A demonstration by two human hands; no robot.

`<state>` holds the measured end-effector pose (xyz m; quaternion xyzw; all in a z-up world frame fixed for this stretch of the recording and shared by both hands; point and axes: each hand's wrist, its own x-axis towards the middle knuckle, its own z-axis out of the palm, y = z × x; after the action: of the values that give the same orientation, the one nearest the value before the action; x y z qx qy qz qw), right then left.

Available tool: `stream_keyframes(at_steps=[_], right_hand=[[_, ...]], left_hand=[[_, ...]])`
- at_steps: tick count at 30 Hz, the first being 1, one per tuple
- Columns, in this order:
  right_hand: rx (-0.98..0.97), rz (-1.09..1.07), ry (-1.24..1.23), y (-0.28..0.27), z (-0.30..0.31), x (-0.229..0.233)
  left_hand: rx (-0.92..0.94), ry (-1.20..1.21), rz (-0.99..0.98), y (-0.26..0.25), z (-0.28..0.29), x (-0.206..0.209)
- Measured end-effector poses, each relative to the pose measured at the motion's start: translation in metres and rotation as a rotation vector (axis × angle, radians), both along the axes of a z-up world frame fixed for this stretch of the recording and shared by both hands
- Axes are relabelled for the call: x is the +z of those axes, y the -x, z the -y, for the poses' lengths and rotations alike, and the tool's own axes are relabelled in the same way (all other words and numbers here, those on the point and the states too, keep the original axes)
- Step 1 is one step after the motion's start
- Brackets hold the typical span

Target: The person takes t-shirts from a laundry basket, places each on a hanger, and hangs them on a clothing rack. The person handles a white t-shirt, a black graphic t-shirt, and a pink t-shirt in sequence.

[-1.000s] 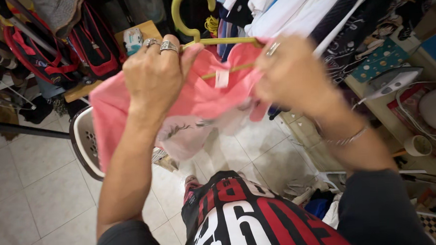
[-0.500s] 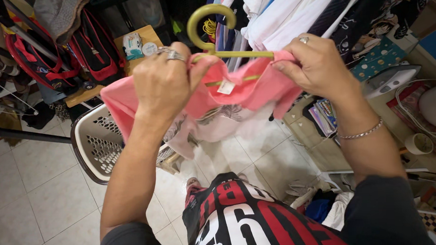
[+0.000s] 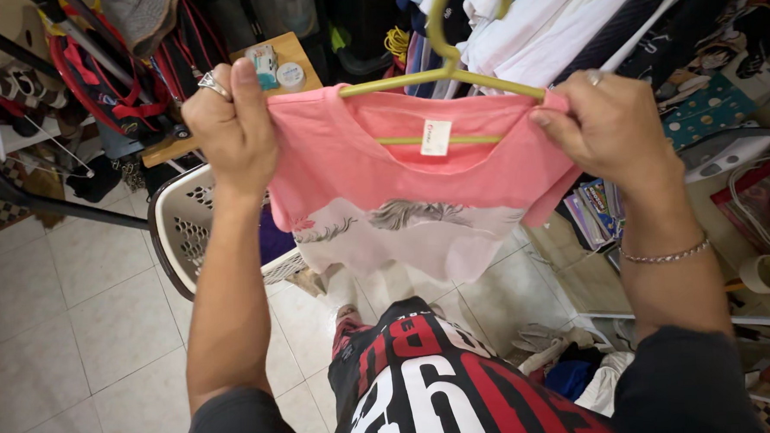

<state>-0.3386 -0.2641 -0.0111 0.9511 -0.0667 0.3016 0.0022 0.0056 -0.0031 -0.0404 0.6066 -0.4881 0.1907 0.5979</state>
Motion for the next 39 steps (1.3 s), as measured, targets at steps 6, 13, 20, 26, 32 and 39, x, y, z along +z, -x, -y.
stream_keyframes(at_steps=[6, 13, 20, 26, 32, 39], right_hand=[[0.009, 0.038, -0.042, 0.003, 0.001, 0.001], [-0.02, 0.09, -0.086, 0.008, 0.007, -0.009], [-0.016, 0.088, -0.117, 0.009, 0.001, -0.006], [0.017, 0.12, -0.156, 0.008, 0.003, -0.01], [-0.076, 0.12, -0.151, 0.027, 0.026, -0.022], [-0.156, 0.1, -0.049, 0.057, 0.054, -0.034]], left_hand=[[0.022, 0.046, 0.176, 0.0, -0.009, 0.005], [-0.281, -0.084, 0.205, -0.012, -0.023, 0.011], [-0.166, -0.112, -0.178, -0.029, -0.027, -0.012], [-0.496, -0.24, -0.345, -0.023, -0.039, -0.016], [-0.58, -0.581, -0.531, -0.037, -0.057, -0.014], [-0.388, -0.495, -0.532, -0.041, -0.049, -0.066]])
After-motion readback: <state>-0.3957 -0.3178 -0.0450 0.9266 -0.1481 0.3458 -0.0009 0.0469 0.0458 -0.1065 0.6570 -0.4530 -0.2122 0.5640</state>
